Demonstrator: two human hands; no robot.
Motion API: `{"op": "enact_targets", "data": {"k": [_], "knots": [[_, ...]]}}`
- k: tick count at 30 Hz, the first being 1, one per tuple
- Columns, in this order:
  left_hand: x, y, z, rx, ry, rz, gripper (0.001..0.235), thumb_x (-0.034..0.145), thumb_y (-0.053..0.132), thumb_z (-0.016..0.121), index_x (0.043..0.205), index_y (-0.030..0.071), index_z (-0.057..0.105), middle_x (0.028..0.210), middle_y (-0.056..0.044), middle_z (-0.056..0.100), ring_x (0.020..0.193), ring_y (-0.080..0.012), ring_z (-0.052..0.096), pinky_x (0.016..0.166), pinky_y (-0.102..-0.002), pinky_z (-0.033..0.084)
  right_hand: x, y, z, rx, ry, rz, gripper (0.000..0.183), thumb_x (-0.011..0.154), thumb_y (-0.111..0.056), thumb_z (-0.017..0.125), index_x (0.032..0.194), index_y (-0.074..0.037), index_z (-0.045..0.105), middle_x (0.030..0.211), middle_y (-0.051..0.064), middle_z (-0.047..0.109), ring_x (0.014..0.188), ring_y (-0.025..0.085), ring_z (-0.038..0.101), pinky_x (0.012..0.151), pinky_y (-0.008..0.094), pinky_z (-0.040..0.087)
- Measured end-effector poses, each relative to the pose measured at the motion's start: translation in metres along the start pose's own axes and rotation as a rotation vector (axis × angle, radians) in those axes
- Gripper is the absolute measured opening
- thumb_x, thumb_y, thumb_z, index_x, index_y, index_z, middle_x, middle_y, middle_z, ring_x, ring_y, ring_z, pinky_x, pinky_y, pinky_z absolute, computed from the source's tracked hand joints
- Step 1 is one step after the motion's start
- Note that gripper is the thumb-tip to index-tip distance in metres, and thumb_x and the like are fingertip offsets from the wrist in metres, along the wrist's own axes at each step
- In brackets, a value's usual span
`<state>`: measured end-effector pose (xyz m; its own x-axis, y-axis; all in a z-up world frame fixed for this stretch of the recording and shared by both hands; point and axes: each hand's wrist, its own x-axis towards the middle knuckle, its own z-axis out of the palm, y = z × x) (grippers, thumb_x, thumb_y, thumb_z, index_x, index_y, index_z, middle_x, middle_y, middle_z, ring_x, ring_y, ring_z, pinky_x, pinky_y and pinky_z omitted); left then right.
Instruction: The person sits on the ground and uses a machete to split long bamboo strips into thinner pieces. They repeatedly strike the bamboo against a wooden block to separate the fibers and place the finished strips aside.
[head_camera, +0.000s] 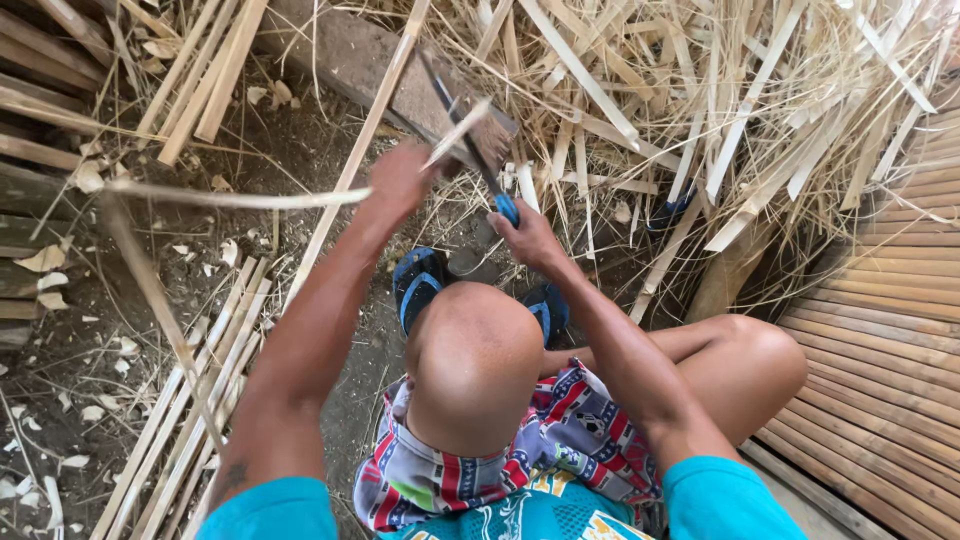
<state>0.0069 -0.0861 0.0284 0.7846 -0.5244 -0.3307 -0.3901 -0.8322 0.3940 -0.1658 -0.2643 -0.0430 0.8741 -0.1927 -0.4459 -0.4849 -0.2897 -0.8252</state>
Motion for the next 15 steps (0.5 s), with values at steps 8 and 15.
{"op": "enact_targets", "data": {"k": [8,15], "knots": [[0.031,0.036,-0.032,-0.456,0.101,0.158,0.062,0.097,0.018,0.061,0.156,0.019,0.041,0.156,-0.015,0.046,0.138,-0.0304,0.051,0.116,-0.046,0.042,0.009,-0.019,-0.009,0.381,0.000,-0.060,0.038,0.105,-0.045,0.055,0.108,-0.008,0.052,0.066,-0.003,0.051,0.048,0.007,0.049,0.040,0.026,0.042],[0.019,-0.160,0.030,0.025,0.002,-0.284,0.079,0.091,0.002,0.058,0.160,0.007,0.020,0.160,-0.022,0.029,0.142,-0.0427,0.039,0.110,-0.058,0.041,0.020,-0.001,-0.035,0.348,0.056,-0.028,0.032,0.106,-0.038,0.058,0.101,-0.007,0.053,0.063,-0.002,0.053,0.046,0.009,0.051,0.040,0.027,0.042]]}}
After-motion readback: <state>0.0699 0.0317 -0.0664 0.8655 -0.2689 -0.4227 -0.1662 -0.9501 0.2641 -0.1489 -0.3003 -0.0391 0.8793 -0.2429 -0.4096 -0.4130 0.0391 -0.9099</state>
